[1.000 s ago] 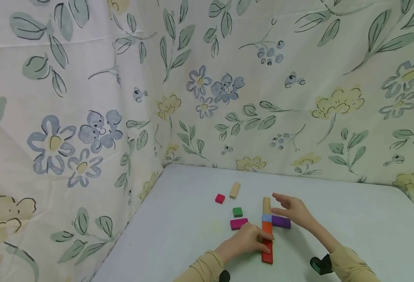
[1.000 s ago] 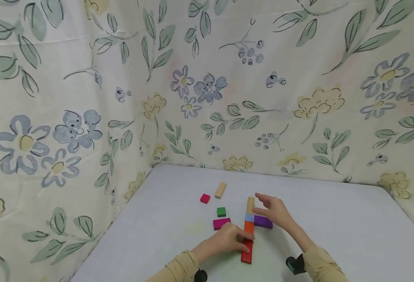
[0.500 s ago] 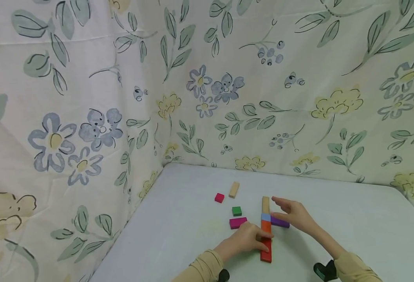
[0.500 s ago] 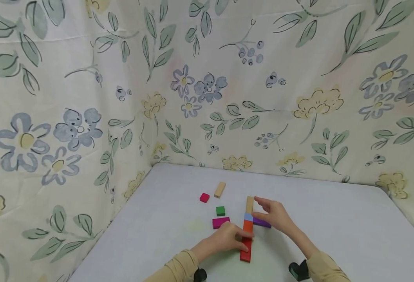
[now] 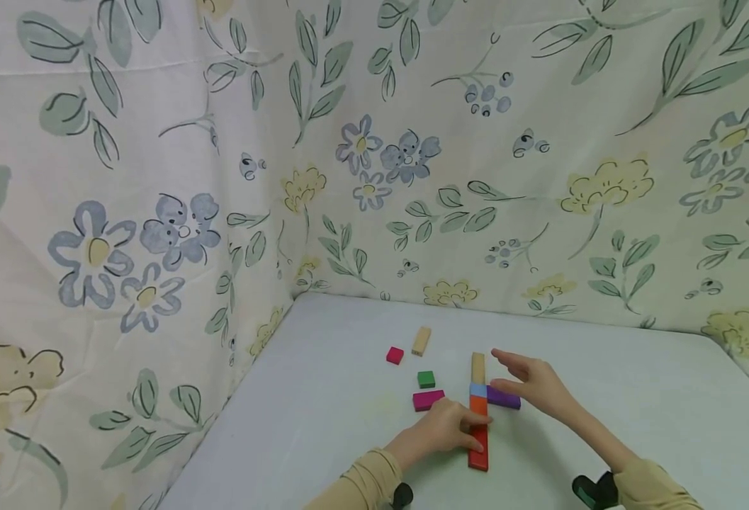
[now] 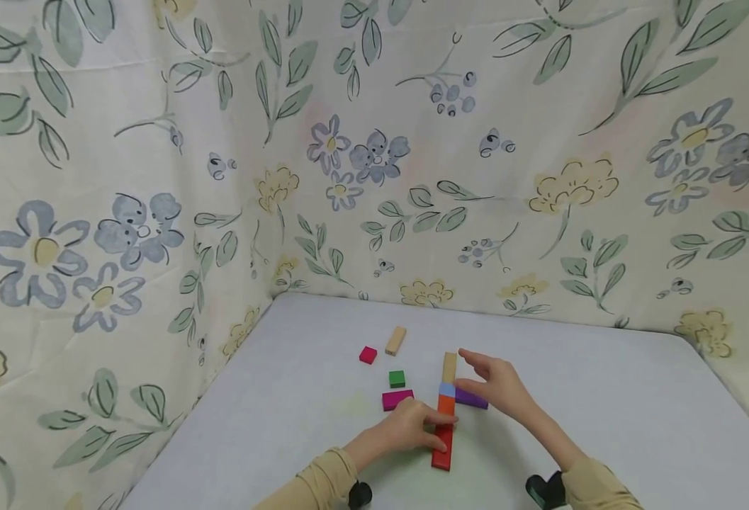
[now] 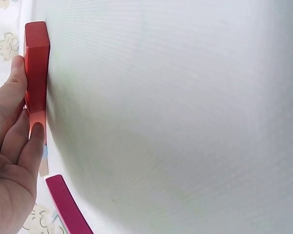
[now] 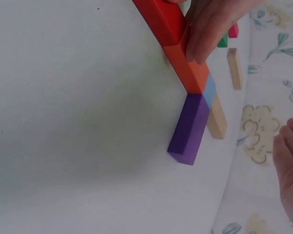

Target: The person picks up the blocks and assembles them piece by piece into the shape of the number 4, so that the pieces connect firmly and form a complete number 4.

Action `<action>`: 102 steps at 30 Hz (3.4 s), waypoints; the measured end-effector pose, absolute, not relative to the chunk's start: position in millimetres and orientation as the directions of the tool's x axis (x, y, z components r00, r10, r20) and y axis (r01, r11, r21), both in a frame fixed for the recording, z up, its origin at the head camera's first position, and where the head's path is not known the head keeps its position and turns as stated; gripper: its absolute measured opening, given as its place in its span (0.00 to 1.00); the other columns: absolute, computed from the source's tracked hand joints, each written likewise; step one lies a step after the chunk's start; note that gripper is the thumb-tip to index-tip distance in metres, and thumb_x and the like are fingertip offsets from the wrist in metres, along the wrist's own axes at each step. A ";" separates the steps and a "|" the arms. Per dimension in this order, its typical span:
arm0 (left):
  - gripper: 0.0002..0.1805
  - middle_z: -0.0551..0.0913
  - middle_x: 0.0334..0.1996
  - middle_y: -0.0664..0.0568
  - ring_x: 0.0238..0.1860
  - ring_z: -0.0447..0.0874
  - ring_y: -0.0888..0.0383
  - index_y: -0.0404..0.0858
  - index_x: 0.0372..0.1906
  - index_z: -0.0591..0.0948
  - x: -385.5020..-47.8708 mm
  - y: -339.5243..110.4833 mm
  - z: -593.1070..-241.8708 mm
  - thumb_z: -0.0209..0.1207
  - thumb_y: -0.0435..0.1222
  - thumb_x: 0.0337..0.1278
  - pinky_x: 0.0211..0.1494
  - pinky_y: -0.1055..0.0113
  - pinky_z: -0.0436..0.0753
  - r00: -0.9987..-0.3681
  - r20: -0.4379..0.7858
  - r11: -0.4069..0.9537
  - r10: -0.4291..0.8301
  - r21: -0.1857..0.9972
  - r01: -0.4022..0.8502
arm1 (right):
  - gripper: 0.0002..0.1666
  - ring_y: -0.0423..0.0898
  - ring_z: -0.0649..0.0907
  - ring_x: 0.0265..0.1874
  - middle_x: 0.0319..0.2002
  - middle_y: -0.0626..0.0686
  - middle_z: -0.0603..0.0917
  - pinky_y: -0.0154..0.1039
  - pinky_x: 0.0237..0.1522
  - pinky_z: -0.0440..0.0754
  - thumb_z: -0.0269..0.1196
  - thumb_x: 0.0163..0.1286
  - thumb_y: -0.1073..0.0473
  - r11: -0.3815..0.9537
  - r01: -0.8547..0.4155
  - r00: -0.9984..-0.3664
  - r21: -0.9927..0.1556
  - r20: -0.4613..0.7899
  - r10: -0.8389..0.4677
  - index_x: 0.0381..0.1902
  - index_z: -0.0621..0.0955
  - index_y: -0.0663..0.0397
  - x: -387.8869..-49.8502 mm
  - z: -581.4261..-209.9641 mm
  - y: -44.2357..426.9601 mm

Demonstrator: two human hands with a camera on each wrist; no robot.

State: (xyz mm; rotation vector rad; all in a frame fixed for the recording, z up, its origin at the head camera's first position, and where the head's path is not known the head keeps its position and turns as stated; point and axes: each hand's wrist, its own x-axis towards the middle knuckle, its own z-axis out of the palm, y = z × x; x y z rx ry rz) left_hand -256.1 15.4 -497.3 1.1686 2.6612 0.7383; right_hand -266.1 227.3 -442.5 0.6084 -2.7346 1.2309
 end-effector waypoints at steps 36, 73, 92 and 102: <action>0.24 0.80 0.18 0.63 0.20 0.62 0.73 0.50 0.55 0.81 -258.5 15.1 -500.0 0.67 0.44 0.50 0.24 0.82 0.63 -0.671 0.063 0.565 0.739 0.484 0.668 | 0.28 0.57 0.84 0.48 0.52 0.65 0.82 0.38 0.42 0.84 0.68 0.59 0.57 0.625 -0.244 -0.961 -0.741 0.101 -0.256 0.55 0.79 0.65 -256.3 -488.7 213.8; 0.24 0.77 0.15 0.61 0.18 0.58 0.71 0.50 0.56 0.80 -259.2 13.6 -497.3 0.67 0.45 0.50 0.22 0.80 0.58 -0.633 0.074 0.547 0.771 0.433 0.717 | 0.21 0.39 0.68 0.22 0.37 0.58 0.88 0.28 0.24 0.66 0.72 0.52 0.58 0.820 -0.301 -0.947 -0.486 0.252 -0.198 0.43 0.86 0.61 -247.5 -501.6 197.5; 0.22 0.86 0.24 0.61 0.19 0.63 0.73 0.49 0.53 0.83 -252.7 18.4 -486.5 0.66 0.48 0.49 0.26 0.85 0.60 -0.561 0.127 0.536 0.818 0.184 0.824 | 0.19 0.45 0.85 0.31 0.38 0.58 0.88 0.40 0.34 0.84 0.72 0.51 0.59 0.810 -0.366 -0.920 -0.459 0.310 -0.239 0.42 0.86 0.60 -248.0 -502.3 199.9; 0.19 0.85 0.24 0.61 0.17 0.61 0.73 0.47 0.51 0.84 -242.4 15.7 -474.6 0.65 0.44 0.53 0.23 0.85 0.60 -0.551 0.131 0.502 0.824 0.281 0.818 | 0.19 0.49 0.87 0.34 0.39 0.58 0.88 0.42 0.35 0.84 0.72 0.51 0.59 0.793 -0.387 -0.912 -0.470 0.324 -0.253 0.42 0.86 0.61 -247.5 -502.1 201.1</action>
